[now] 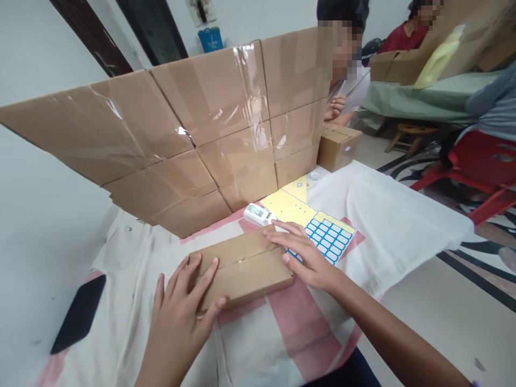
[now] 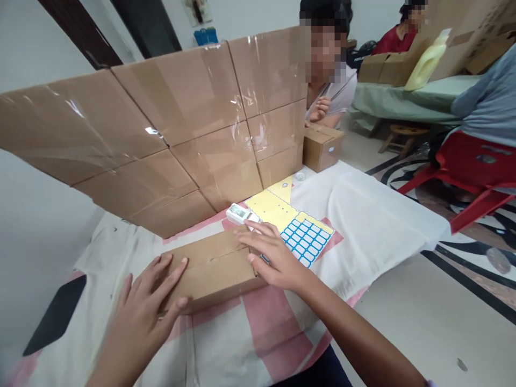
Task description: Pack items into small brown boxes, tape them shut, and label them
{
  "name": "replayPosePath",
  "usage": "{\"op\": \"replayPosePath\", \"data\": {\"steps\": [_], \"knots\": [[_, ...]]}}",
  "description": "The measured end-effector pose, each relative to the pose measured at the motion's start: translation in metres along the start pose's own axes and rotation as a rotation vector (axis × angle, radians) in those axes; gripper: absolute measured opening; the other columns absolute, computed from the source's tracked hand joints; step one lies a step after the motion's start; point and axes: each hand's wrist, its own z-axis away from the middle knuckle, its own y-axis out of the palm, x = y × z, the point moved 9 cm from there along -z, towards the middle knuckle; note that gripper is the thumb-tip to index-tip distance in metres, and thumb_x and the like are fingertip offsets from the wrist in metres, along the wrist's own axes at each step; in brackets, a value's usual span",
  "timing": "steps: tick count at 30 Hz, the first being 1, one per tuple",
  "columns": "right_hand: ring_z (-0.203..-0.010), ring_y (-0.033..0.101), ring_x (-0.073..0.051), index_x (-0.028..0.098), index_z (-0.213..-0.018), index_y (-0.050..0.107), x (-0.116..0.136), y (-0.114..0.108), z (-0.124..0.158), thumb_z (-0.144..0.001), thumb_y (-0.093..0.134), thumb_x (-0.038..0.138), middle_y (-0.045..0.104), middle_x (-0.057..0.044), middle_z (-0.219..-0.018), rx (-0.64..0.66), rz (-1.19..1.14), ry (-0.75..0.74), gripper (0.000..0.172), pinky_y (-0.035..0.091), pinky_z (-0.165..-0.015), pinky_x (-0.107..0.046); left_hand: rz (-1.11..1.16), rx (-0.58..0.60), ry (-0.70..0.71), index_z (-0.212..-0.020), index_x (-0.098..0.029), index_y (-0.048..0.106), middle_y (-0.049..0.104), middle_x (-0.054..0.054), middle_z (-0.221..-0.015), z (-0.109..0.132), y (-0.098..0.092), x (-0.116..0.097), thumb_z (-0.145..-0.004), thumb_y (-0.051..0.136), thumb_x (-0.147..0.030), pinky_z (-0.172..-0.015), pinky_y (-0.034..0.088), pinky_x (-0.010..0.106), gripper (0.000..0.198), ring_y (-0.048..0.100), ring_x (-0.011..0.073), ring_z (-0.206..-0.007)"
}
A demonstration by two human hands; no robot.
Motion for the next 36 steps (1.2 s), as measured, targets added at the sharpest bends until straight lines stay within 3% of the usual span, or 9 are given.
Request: {"op": "replayPosePath", "data": {"steps": [4,7,10,13,17,21,24,28,36], "knots": [[-0.125,0.059,-0.033,0.02,-0.127,0.064,-0.07,-0.072,0.031,-0.099,0.046,0.035,0.068,-0.014,-0.13,-0.289,0.334,0.404,0.037,0.043,-0.108,-0.056,-0.066,0.026,0.087,-0.158,-0.041,0.026,0.037,0.009,-0.163,0.003,0.009,-0.005,-0.09,0.057,-0.061,-0.107,0.036,0.073,0.078,0.035,0.0445,-0.147],[-0.112,0.065,-0.036,0.012,-0.12,0.068,-0.133,-0.109,0.064,-0.095,0.047,0.035,0.071,-0.02,-0.119,-0.221,0.463,0.807,0.04,0.048,-0.101,-0.055,-0.051,0.01,0.099,-0.158,-0.042,0.024,0.036,0.008,-0.164,0.003,0.012,-0.003,-0.09,0.057,-0.062,-0.107,0.036,0.074,0.079,0.036,0.0444,-0.147],[-0.103,0.069,-0.03,0.014,-0.115,0.07,-0.153,-0.117,0.072,-0.095,0.046,0.033,0.074,-0.016,-0.111,-0.136,0.408,0.88,0.037,0.053,-0.095,-0.045,0.017,-0.025,0.102,-0.158,-0.041,0.024,0.034,0.008,-0.165,0.002,0.011,-0.004,-0.09,0.057,-0.061,-0.108,0.041,0.068,0.078,0.034,0.0414,-0.149],[-0.111,0.065,-0.028,0.017,-0.111,0.071,-0.132,-0.101,0.042,-0.096,0.047,0.03,0.073,-0.012,-0.116,-0.124,0.403,0.677,0.031,0.049,-0.101,-0.042,0.051,-0.042,0.107,-0.159,-0.039,0.024,0.031,0.007,-0.167,0.005,0.01,-0.005,-0.09,0.06,-0.06,-0.108,0.047,0.059,0.08,0.03,0.0382,-0.152],[-0.12,0.06,-0.022,0.016,-0.119,0.068,-0.108,-0.037,-0.022,-0.097,0.053,0.028,0.07,-0.011,-0.126,0.042,0.276,0.495,0.03,0.043,-0.108,-0.036,-0.006,-0.032,0.105,-0.159,-0.038,0.024,0.029,0.007,-0.167,0.015,0.012,-0.005,-0.088,0.062,-0.06,-0.108,0.049,0.059,0.084,0.031,0.0395,-0.151],[-0.112,0.065,-0.023,0.013,-0.106,0.074,-0.127,0.013,-0.073,-0.096,0.055,0.028,0.072,-0.014,-0.119,0.185,0.247,0.667,0.026,0.047,-0.094,-0.029,-0.052,-0.051,0.064,-0.159,-0.036,0.025,0.029,0.008,-0.167,0.023,0.012,-0.006,-0.092,0.057,-0.058,-0.106,0.051,0.057,0.078,0.03,0.0386,-0.152],[-0.08,0.069,-0.021,0.009,-0.088,0.073,-0.147,0.028,-0.089,-0.093,0.058,0.031,0.074,-0.013,-0.087,0.271,0.223,0.839,0.027,0.048,-0.068,-0.026,-0.053,-0.065,0.031,-0.158,-0.035,0.028,0.033,0.008,-0.165,0.022,0.011,-0.008,-0.093,0.054,-0.06,-0.105,0.052,0.057,0.074,0.033,0.0371,-0.151],[-0.054,0.058,-0.014,0.008,-0.081,0.07,-0.159,0.038,-0.09,-0.088,0.067,0.031,0.066,-0.007,-0.066,0.403,0.154,0.986,0.024,0.04,-0.049,-0.025,-0.032,-0.09,-0.006,-0.156,-0.035,0.032,0.037,0.009,-0.163,0.02,0.009,-0.01,-0.093,0.052,-0.062,-0.106,0.051,0.058,0.071,0.034,0.036,-0.15],[-0.08,0.067,-0.014,0.013,-0.11,0.065,-0.153,0.051,-0.081,-0.099,0.064,0.035,0.068,-0.005,-0.1,0.45,0.007,1.119,0.025,0.059,-0.069,-0.03,0.024,-0.159,0.08,-0.157,-0.034,0.03,0.037,0.009,-0.163,0.023,0.018,-0.001,-0.092,0.052,-0.065,-0.112,0.044,0.062,0.075,0.032,0.0387,-0.151]]}}
